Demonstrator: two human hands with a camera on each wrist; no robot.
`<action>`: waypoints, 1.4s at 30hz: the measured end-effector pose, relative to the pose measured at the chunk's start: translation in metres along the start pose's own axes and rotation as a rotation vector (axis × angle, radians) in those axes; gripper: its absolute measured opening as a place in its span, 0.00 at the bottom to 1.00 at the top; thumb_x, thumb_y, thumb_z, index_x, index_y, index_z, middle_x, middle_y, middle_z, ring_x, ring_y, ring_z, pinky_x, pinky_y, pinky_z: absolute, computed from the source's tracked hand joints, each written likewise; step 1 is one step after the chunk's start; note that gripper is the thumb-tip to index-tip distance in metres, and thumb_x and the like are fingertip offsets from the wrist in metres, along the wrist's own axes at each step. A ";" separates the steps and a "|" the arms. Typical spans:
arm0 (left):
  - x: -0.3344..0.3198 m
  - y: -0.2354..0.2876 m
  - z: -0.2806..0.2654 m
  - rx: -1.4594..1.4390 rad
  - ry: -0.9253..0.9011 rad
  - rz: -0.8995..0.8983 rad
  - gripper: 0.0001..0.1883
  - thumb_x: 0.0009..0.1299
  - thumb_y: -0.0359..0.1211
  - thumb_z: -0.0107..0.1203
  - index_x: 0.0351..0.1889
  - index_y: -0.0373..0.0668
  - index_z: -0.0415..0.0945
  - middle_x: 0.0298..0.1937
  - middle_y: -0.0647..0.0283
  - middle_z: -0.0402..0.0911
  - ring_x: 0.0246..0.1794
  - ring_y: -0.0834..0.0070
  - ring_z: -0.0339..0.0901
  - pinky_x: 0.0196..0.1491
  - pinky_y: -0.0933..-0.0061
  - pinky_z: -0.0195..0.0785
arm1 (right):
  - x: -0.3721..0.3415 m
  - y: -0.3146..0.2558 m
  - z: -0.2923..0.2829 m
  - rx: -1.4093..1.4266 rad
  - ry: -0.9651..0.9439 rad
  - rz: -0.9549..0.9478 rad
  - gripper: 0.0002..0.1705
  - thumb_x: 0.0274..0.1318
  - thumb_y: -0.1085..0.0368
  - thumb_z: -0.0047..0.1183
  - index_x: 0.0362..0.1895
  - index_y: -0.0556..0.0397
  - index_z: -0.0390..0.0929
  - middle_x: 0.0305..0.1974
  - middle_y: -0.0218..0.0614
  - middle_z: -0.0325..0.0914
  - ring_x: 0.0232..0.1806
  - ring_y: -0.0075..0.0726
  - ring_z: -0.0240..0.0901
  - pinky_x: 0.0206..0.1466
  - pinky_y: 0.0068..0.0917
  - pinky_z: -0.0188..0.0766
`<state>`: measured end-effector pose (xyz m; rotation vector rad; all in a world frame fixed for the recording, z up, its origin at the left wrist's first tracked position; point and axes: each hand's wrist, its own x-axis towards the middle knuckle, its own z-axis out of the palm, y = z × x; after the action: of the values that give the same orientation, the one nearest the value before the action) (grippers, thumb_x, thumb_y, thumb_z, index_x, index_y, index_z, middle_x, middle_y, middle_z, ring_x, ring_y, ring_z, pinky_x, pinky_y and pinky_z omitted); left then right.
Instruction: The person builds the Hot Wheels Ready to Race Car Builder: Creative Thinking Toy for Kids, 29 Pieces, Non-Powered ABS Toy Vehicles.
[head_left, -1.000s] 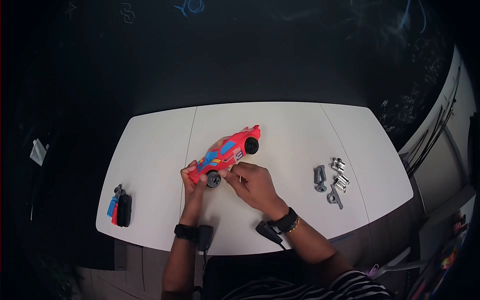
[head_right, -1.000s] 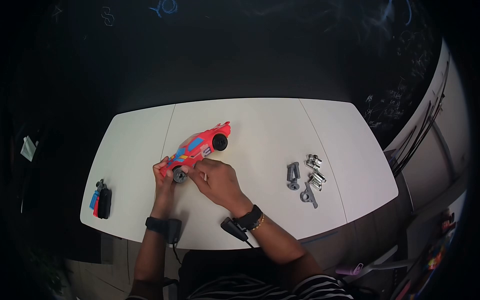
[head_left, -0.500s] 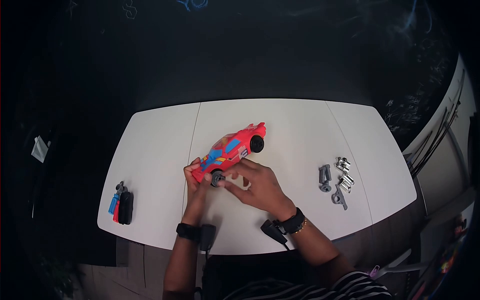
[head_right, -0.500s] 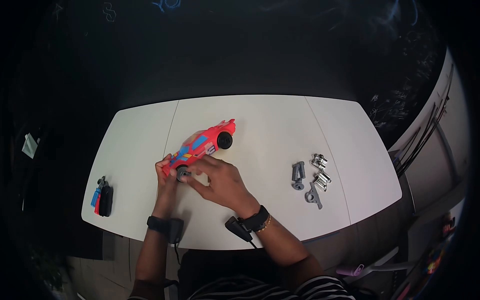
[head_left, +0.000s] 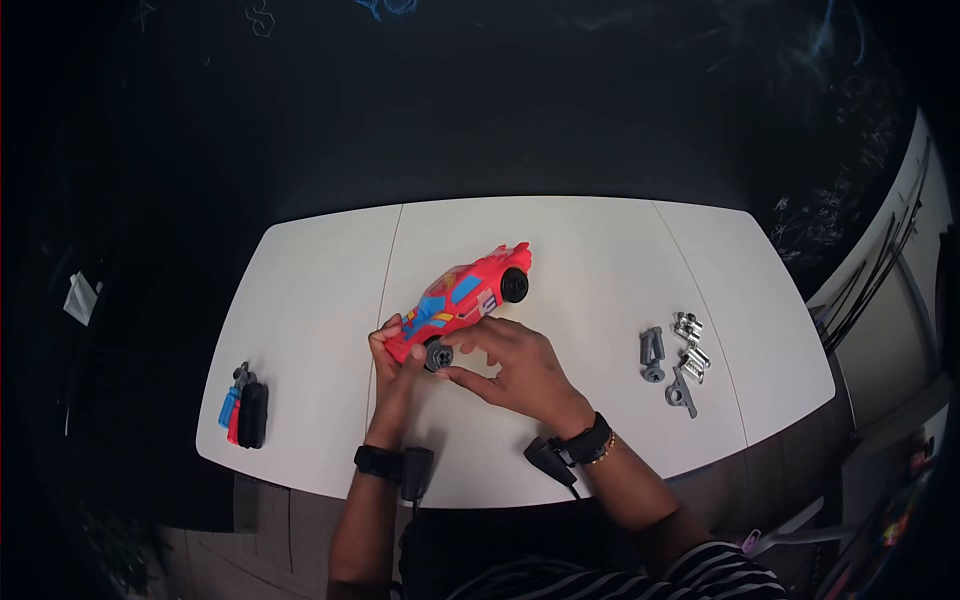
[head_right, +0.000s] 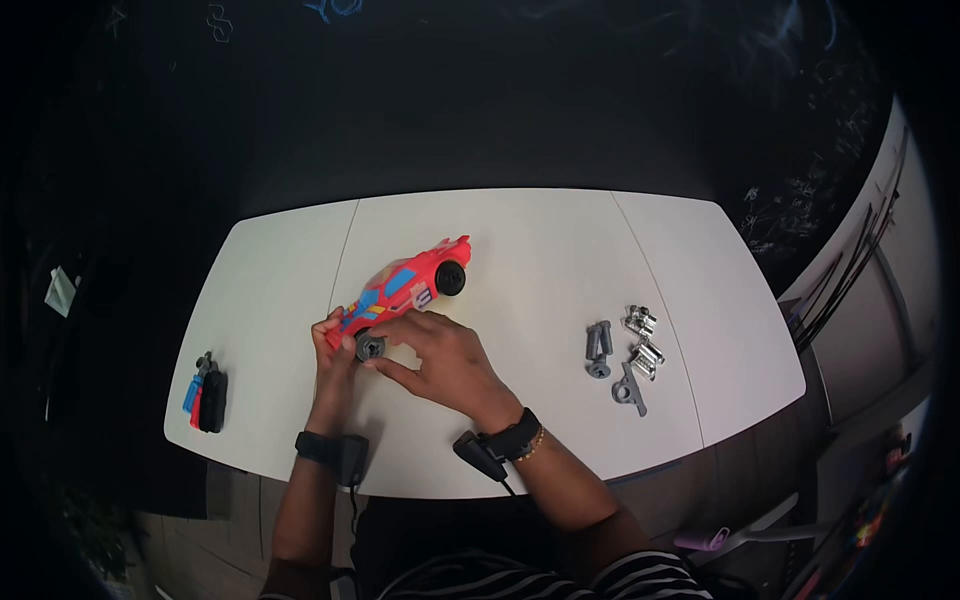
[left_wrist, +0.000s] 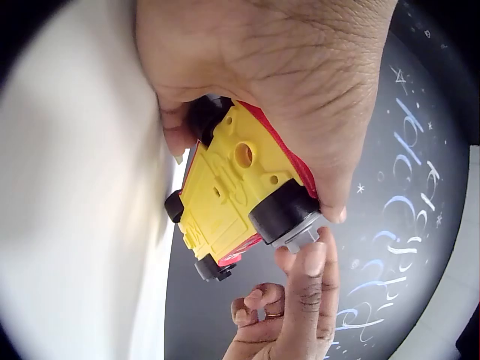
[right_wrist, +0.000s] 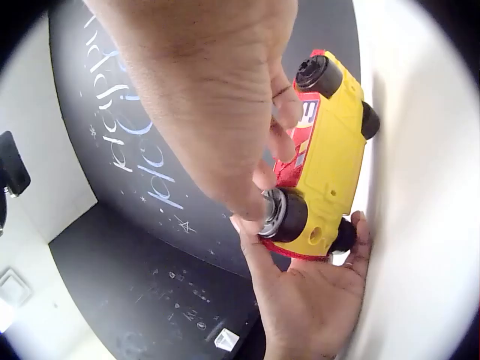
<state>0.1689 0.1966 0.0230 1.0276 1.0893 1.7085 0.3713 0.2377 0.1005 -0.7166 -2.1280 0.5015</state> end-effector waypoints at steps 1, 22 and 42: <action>0.000 0.001 0.001 0.000 0.000 0.002 0.30 0.73 0.44 0.67 0.63 0.49 0.59 0.80 0.56 0.50 0.79 0.65 0.53 0.78 0.60 0.50 | 0.001 0.000 0.000 0.086 0.061 -0.108 0.18 0.54 0.54 0.73 0.47 0.44 0.88 0.39 0.28 0.84 0.33 0.31 0.80 0.33 0.27 0.78; -0.002 0.006 0.005 0.003 0.015 -0.001 0.30 0.73 0.42 0.67 0.63 0.47 0.58 0.79 0.55 0.50 0.78 0.65 0.54 0.77 0.60 0.53 | -0.001 0.008 0.007 0.050 0.040 -0.158 0.11 0.59 0.57 0.69 0.44 0.44 0.87 0.30 0.27 0.81 0.27 0.28 0.75 0.29 0.27 0.72; 0.000 0.001 0.002 0.050 0.005 0.022 0.30 0.72 0.40 0.67 0.63 0.47 0.58 0.79 0.55 0.51 0.78 0.65 0.54 0.75 0.61 0.56 | -0.004 0.017 0.014 -0.018 0.114 -0.057 0.10 0.59 0.58 0.70 0.40 0.46 0.87 0.15 0.27 0.65 0.16 0.26 0.63 0.22 0.28 0.60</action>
<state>0.1704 0.1967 0.0248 1.0710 1.1327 1.7093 0.3677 0.2465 0.0798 -0.6764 -2.0426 0.4023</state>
